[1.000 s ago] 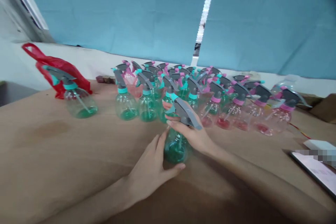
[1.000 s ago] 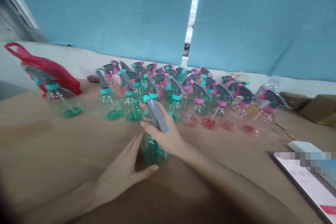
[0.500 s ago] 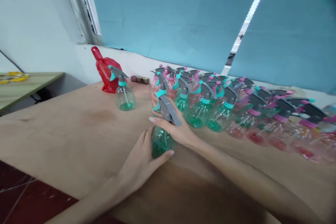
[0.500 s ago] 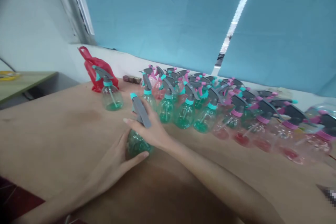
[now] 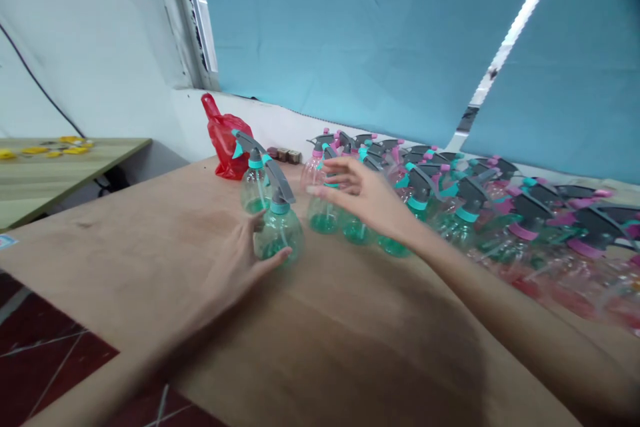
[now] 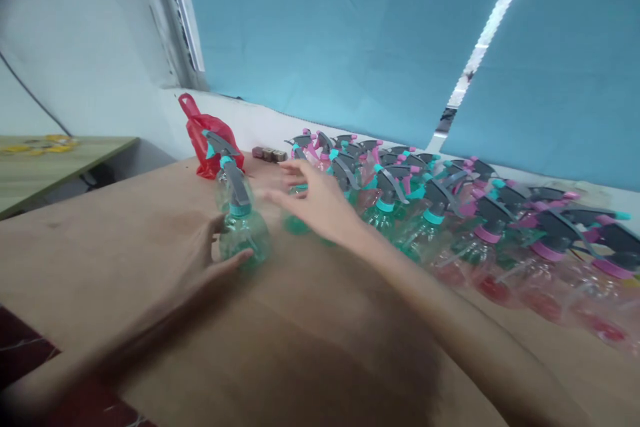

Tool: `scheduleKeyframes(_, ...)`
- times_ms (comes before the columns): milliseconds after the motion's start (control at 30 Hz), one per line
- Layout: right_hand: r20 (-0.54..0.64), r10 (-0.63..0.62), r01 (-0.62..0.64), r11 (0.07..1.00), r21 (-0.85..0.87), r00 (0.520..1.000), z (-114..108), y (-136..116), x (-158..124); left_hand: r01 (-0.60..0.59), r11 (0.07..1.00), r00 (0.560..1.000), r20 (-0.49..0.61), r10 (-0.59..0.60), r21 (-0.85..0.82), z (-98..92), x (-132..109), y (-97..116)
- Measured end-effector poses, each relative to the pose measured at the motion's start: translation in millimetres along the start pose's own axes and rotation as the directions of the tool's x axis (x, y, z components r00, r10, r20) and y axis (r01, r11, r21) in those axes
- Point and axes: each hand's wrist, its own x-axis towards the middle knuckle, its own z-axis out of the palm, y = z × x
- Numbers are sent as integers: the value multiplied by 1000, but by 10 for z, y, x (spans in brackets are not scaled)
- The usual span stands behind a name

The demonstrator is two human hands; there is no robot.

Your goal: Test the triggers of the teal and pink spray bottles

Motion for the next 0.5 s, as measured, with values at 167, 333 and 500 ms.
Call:
scheduleKeyframes(167,-223,-98,-31,858,-512,970,-200,90,236,0,986,1000,-25,4,166,-8,260,-186)
scheduleKeyframes(333,-165,98,-183,733,-655,982,-113,236,451,-56,944,995,-62,80,325,-7,397,-109)
scheduleKeyframes(500,-111,163,-195,719,-667,980,-5,370,535,-63,916,995,-51,90,397,67,540,-19)
